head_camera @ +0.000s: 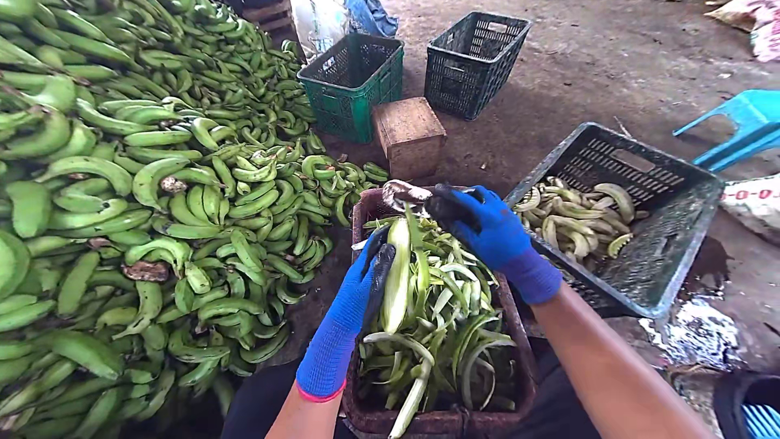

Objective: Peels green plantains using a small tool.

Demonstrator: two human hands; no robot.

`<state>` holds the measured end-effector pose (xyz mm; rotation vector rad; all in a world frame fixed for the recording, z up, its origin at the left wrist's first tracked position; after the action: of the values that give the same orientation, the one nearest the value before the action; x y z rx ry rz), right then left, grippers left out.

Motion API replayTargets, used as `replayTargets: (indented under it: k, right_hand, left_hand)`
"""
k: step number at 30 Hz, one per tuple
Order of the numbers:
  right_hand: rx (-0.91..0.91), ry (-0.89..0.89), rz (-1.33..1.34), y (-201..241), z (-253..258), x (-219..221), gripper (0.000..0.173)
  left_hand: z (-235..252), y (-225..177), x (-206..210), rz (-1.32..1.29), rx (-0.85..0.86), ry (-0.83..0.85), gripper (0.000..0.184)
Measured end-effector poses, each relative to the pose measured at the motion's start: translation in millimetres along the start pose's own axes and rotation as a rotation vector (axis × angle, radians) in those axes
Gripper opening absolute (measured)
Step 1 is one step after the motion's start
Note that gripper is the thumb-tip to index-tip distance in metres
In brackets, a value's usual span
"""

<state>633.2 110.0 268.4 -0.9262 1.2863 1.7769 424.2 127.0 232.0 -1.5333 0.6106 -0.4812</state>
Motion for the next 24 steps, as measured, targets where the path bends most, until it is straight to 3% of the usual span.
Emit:
replayTargets:
  k: [2,6,8,11,13,14,17,20,24]
  right_hand:
    - [-0.007,0.032,0.031,3.4,-7.2,5.5,0.053]
    - [-0.19,0.184,0.121,40.2,-28.6,42.9,0.048]
    - [-0.17,0.189,0.145,35.9,-21.2,42.5,0.045]
    - [-0.048,0.12,0.139,7.6,-0.7,17.0,0.05]
    - [0.001,0.087,0.12,-4.1,2.4,8.3,0.051]
    - [-0.002,0.083,0.112,-3.5,0.8,9.5,0.052]
    - [-0.134,0.088,0.07,22.3,-14.8,29.4,0.051]
    - [-0.26,0.045,-0.013,46.4,-26.9,45.1,0.043]
    - [-0.159,0.031,0.013,38.7,-15.9,31.0,0.047]
  left_hand:
    - [3.8,5.0,-11.5,-0.054,0.017,-0.13,0.045]
    - [0.8,7.1,-42.2,-0.206,0.174,-0.514,0.044]
    - [-1.1,4.5,-32.0,-0.269,0.191,-0.44,0.043]
    - [-0.6,-2.0,1.6,-0.139,0.033,-0.061,0.043]
    - [0.5,1.0,10.6,-0.1,-0.03,0.081,0.046]
    - [3.2,8.3,6.7,-0.129,-0.037,0.054,0.046]
    - [10.4,34.6,-25.3,-0.377,0.048,-0.274,0.037]
    - [10.3,34.1,-46.7,-0.594,0.178,-0.526,0.04]
    - [5.8,14.6,-38.3,-0.439,0.226,-0.481,0.039]
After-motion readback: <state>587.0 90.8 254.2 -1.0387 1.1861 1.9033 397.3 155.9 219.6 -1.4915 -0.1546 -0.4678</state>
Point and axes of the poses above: each hand's wrist, its own z-axis towards the middle knuckle, its own x-axis out of the palm, y = z × x, the point moved 8 cm from there along z, towards the middle knuckle, and after that the axes turned 13 degrees about y, right-handed, at the moved point
